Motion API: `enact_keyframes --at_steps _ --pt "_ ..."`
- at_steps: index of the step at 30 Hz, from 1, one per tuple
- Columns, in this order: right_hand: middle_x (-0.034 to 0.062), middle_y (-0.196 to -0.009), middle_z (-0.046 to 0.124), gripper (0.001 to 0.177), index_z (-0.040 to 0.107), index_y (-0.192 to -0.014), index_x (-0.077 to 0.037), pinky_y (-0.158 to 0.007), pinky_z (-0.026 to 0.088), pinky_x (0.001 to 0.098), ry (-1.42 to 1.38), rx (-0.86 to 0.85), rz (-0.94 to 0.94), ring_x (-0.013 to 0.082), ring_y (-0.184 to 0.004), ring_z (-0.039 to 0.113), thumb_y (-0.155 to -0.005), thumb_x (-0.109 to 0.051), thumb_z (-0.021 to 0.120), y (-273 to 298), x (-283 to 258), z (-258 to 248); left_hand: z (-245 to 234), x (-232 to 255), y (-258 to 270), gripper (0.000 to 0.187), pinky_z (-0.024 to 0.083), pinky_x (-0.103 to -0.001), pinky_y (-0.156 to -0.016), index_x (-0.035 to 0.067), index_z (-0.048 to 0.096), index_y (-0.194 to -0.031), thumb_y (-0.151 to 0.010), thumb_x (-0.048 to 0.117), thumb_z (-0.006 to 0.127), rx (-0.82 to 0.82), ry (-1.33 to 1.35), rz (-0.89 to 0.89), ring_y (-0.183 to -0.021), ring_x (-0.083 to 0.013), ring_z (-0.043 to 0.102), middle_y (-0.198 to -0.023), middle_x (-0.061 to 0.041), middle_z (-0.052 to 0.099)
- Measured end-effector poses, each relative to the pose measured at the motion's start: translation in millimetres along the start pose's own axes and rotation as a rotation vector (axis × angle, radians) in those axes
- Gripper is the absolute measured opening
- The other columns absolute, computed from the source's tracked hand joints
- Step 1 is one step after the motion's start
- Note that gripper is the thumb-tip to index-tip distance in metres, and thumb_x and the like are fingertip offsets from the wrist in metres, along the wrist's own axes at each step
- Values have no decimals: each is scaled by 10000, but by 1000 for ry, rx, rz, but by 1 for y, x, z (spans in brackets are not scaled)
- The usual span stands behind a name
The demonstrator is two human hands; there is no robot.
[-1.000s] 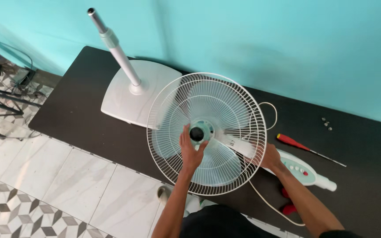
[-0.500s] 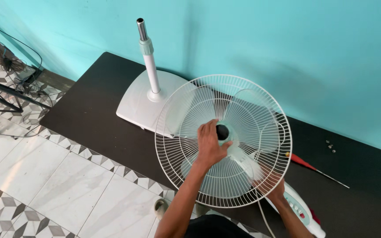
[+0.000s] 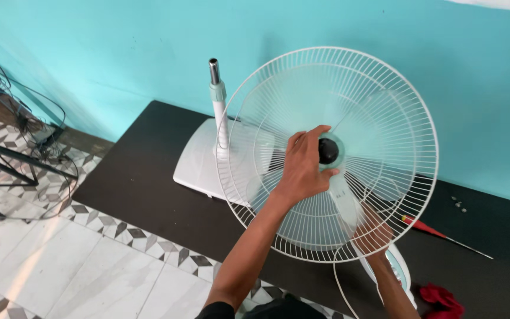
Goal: The person assembles a standing electric fan by attaching the fan blade to the motor, securing it with a cap, connecting the stand pole to the base, and attaching the fan head to the pole. The person then wipes the fan with a red cloth.
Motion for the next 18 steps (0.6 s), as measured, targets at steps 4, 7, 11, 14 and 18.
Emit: enact_keyframes --at_steps 4,7,11,14,18 --pt "113 -997 743 706 680 -1181 -119 -718 597 417 -132 78 -26 305 -859 723 -673 -586 832 4 -56 6 -29 3 -29 934 362 -467 -1156 60 429 -1419 -624 103 918 -49 55 106 -1151 -336 641 -1140 -157 666" --pt "114 -988 742 698 682 -1169 -111 -712 596 414 -214 136 -55 301 -851 722 -671 -576 839 9 -96 8 -54 6 -48 970 342 -483 -1157 54 403 -1434 -617 106 922 -114 88 174 -1179 -345 636 -1158 -158 667" --pt "114 -976 741 688 685 -1153 -101 -704 594 409 -298 188 -89 295 -840 720 -669 -563 848 19 -143 17 -88 13 -64 1000 317 -504 -1175 53 366 -1459 -628 105 921 -145 119 284 -1250 -360 612 -1270 -181 654" --pt "115 -966 740 681 687 -1141 -93 -698 592 405 -348 216 -115 291 -832 719 -667 -553 855 14 -175 24 -112 14 -78 999 308 -511 -1185 63 373 -1456 -625 106 927 -164 107 320 -1269 -366 604 -1295 -189 648" --pt "116 -954 738 672 690 -1125 -82 -689 590 400 -434 246 -129 286 -821 717 -665 -540 865 5 -212 42 -142 14 -97 976 298 -514 -1179 75 397 -1447 -624 89 923 -189 85 378 -1290 -366 598 -1317 -181 640"
Point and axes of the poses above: each hand's wrist, its own y-axis away from the middle knuckle, its own z-axis out of the palm, x = y × z, the point moved 6 cm from there along -y, towards the middle knuckle
